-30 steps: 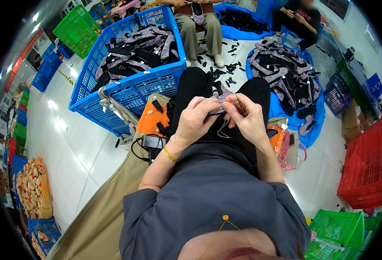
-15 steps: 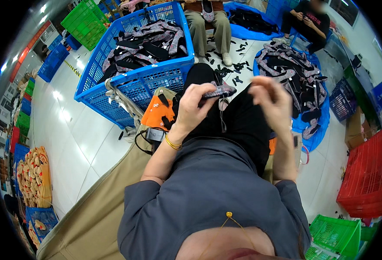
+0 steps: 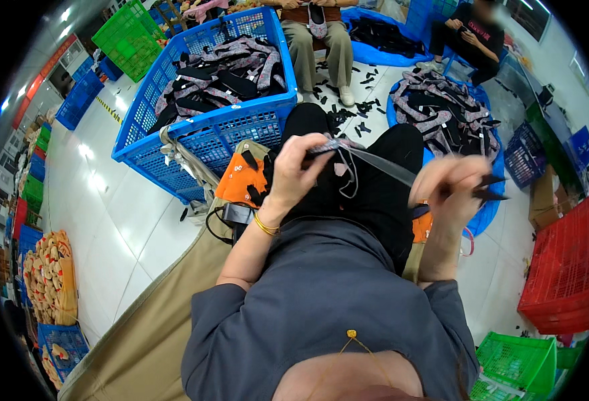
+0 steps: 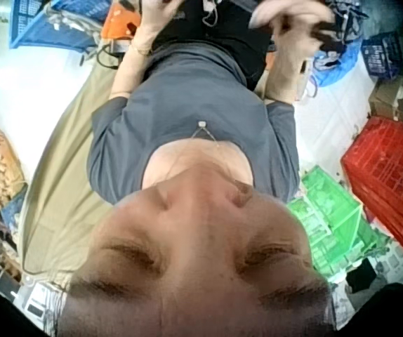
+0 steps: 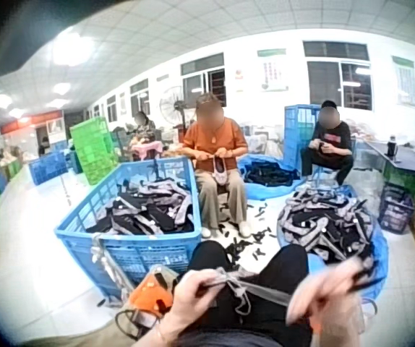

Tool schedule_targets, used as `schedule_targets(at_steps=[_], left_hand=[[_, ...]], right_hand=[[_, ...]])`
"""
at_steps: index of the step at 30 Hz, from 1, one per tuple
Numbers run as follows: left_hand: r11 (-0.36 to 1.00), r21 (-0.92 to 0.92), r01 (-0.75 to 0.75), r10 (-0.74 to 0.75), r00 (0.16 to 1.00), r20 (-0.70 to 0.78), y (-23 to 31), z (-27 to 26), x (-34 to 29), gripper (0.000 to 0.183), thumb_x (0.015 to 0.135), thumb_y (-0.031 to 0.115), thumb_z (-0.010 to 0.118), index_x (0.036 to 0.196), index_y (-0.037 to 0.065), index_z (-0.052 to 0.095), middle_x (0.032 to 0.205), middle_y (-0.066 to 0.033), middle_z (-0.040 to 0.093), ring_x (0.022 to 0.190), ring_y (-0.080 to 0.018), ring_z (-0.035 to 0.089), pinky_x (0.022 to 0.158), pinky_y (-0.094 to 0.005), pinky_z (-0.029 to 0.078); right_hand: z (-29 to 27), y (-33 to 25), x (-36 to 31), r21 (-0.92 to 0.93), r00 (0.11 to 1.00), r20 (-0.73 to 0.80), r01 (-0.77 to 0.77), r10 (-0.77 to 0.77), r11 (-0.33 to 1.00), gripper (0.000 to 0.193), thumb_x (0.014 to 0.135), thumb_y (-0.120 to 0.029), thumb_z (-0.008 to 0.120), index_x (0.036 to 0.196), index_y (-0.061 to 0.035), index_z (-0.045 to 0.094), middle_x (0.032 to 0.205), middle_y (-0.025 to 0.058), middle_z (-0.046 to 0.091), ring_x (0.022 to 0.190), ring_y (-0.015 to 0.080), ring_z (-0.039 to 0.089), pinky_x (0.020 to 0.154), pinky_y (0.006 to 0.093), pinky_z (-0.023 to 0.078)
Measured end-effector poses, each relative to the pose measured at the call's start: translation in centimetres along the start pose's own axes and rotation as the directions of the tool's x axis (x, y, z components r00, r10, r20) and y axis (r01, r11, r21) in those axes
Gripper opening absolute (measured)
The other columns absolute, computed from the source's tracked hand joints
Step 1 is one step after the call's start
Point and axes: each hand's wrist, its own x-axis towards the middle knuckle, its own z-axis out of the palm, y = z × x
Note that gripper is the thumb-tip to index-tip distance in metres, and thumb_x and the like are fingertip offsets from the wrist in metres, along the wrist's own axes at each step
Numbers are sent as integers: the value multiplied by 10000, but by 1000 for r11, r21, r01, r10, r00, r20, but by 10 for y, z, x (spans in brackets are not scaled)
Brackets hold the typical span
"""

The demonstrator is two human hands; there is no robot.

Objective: The person sits on the floor and sews a black slipper with a floral pattern using a needle and thread. They repeatedly pick up slippers from a blue basket, stitch the edges, and place them back into the basket.

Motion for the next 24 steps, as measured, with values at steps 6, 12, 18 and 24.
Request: schedule_targets(at_steps=[6, 12, 18, 24], left_hand=[[995, -58, 77, -91, 943, -319, -38, -33, 8, 279, 847, -44, 698, 1099, 4, 588, 1052, -100, 635, 864, -156, 650, 699, -264, 572], [997, -19, 70, -71, 909, -411, -43, -53, 12, 240, 869, -16, 693, 1086, 2, 592, 1021, -74, 633, 856, -133, 670, 695, -244, 598], [994, -113, 14, -38, 975, -217, -11, -24, 6, 322, 881, -74, 642, 1169, -8, 514, 1141, -135, 603, 963, -163, 647, 744, -285, 623], [989, -146, -8, -5, 996, -88, 10, -10, 0, 294, 914, -54, 603, 1190, -17, 507, 1168, -163, 595, 975, -194, 651, 771, -285, 609]], right_hand=[[-129, -138, -24, -232, 877, -218, 380, -429, 895, 155, 934, -234, 574, 864, -101, 535, 691, 39, 472, 586, 170, 450, 559, 333, 369], [-198, -207, -16, -621, 479, -519, 358, -708, 697, 131, 896, -124, 581, 789, -97, 509, 570, -21, 280, 516, 101, 261, 498, 300, 249], [-8, -31, 7, -423, 987, -8, 144, -162, 895, 83, 874, -30, 657, 949, -67, 660, 834, 52, 596, 680, 121, 548, 564, 243, 412], [75, 59, -14, -637, 984, 172, 77, 44, 767, 220, 799, 15, 727, 1009, -34, 680, 671, 74, 547, 551, 193, 525, 493, 298, 404]])
